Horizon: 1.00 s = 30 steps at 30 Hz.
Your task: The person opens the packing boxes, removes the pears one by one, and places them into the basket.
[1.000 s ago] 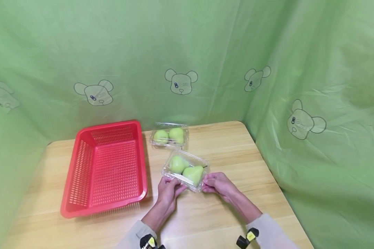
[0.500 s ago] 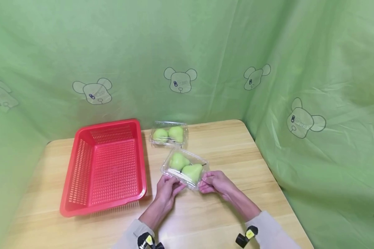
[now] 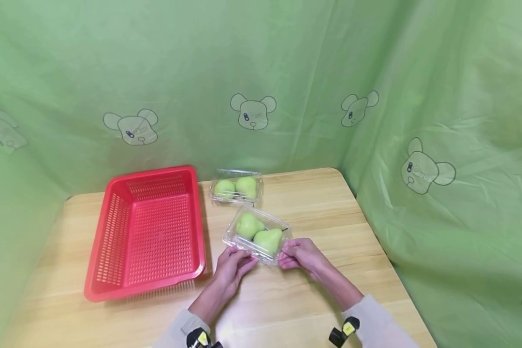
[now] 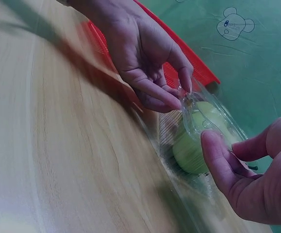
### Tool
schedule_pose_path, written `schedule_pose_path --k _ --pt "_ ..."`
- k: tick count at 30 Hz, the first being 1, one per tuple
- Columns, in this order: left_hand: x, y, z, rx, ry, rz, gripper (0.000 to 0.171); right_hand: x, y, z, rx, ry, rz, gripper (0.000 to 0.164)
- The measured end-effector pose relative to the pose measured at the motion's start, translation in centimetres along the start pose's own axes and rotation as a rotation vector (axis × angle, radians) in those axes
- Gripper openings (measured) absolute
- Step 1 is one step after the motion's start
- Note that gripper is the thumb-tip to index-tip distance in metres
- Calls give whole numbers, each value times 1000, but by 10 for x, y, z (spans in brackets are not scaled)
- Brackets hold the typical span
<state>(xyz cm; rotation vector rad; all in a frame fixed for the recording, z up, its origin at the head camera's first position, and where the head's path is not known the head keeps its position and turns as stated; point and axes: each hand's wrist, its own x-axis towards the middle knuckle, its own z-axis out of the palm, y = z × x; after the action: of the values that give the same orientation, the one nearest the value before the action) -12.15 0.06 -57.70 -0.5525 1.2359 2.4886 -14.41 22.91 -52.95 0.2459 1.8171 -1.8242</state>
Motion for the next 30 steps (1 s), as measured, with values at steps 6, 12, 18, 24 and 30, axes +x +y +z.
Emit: schedule_pose_path --k 6,12,18,24,30 --pt "-7 2 -5 -17 -22 27 25 -1 -2 2 -10 28 -7 26" --pt "-7 3 -12 0 -51 53 27 0 -3 4 -17 45 -13 28" --pt "-8 3 -15 1 -64 69 32 1 -2 3 -13 73 -6 28" --pt "-7 4 -17 28 -32 96 29 1 -2 1 -27 65 -11 29" --pt "-5 4 -17 40 15 114 28 1 -2 -4 -41 72 -9 31"
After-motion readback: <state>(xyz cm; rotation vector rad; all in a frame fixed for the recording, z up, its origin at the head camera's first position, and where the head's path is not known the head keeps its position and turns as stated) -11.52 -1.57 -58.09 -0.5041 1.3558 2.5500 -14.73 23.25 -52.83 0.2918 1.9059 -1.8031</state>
